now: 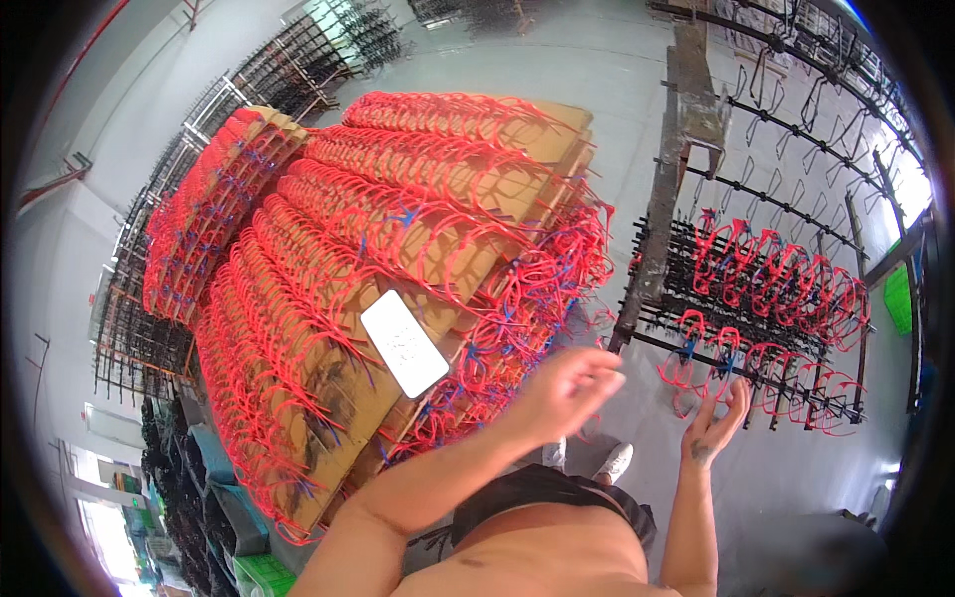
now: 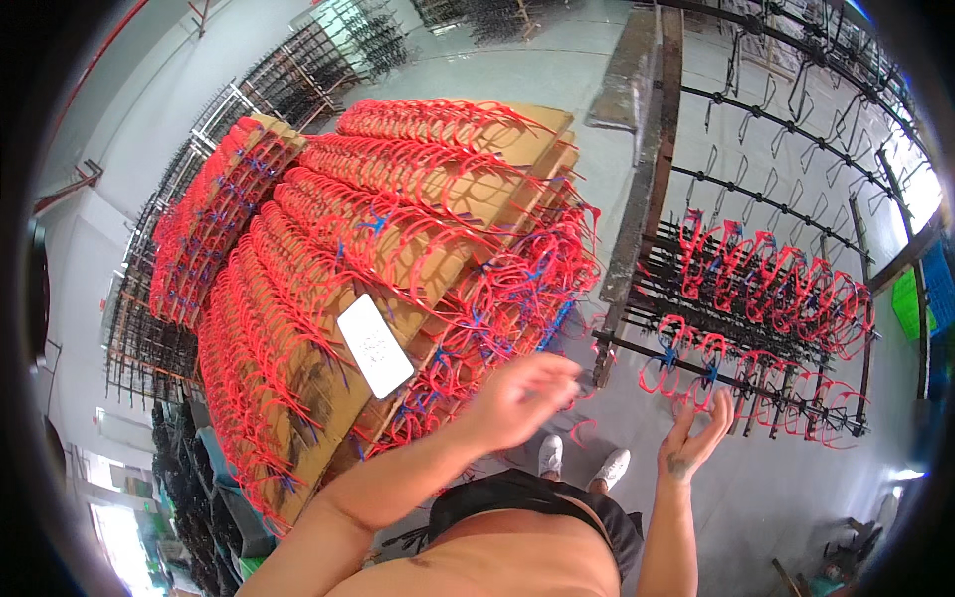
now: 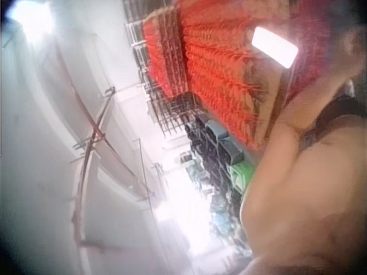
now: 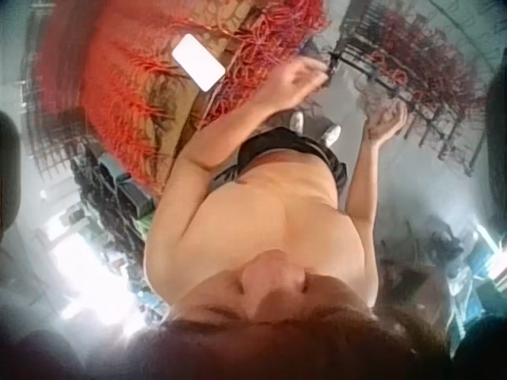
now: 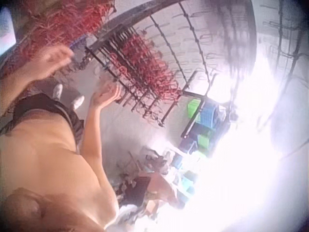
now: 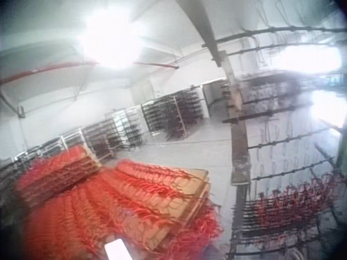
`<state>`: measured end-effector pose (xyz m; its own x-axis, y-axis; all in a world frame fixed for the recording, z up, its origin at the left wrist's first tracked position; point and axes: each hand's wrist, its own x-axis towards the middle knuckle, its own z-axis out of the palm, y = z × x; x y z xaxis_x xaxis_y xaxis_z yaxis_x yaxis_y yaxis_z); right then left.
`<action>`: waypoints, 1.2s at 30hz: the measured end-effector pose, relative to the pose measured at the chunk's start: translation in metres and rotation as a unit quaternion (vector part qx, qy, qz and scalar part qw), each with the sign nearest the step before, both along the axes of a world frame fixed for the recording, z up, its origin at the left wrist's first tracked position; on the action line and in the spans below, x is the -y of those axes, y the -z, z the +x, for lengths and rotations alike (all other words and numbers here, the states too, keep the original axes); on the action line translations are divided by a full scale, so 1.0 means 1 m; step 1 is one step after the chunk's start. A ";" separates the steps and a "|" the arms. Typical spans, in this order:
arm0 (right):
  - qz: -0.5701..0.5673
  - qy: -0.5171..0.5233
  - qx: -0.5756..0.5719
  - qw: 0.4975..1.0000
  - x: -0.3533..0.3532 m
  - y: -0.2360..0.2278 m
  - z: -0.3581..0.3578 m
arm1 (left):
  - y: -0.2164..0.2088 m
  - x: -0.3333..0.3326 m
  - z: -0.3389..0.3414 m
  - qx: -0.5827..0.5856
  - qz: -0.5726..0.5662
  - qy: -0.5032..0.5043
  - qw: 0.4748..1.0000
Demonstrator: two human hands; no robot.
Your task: The person repeatedly picks red and blue plastic loops from a pile and attaches them to a metal rack. They handle the parts one at a time, moving between the pile and the rack to continue the assembly process.
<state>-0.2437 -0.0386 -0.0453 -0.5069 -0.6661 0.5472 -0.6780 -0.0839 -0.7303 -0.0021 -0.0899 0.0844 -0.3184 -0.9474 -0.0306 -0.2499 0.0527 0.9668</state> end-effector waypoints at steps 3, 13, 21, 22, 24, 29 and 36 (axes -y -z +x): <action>-0.003 -0.113 -0.023 0.993 -0.008 -0.016 0.035 | -0.034 0.031 0.079 0.105 -0.158 -0.113 0.975; -0.128 -0.385 -0.062 0.912 0.108 -0.117 0.186 | -0.072 0.115 0.242 0.512 -0.274 -0.275 0.767; 0.035 -0.364 -0.405 0.838 0.216 -0.162 0.243 | -0.065 0.143 0.254 0.172 -0.213 -0.274 0.922; 0.020 -0.385 -0.395 0.834 0.216 -0.166 0.238 | -0.072 0.139 0.246 0.100 -0.187 -0.284 0.935; -0.012 -0.424 -0.374 0.825 0.209 -0.181 0.225 | -0.088 0.132 0.235 -0.061 -0.140 -0.284 0.947; -0.059 -0.430 -0.229 0.872 0.128 -0.216 0.167 | -0.099 0.115 0.234 -0.291 -0.127 -0.203 0.926; 0.128 -0.498 0.430 0.742 0.001 -0.148 0.075 | -0.120 0.061 0.159 -0.089 -0.165 -0.057 0.981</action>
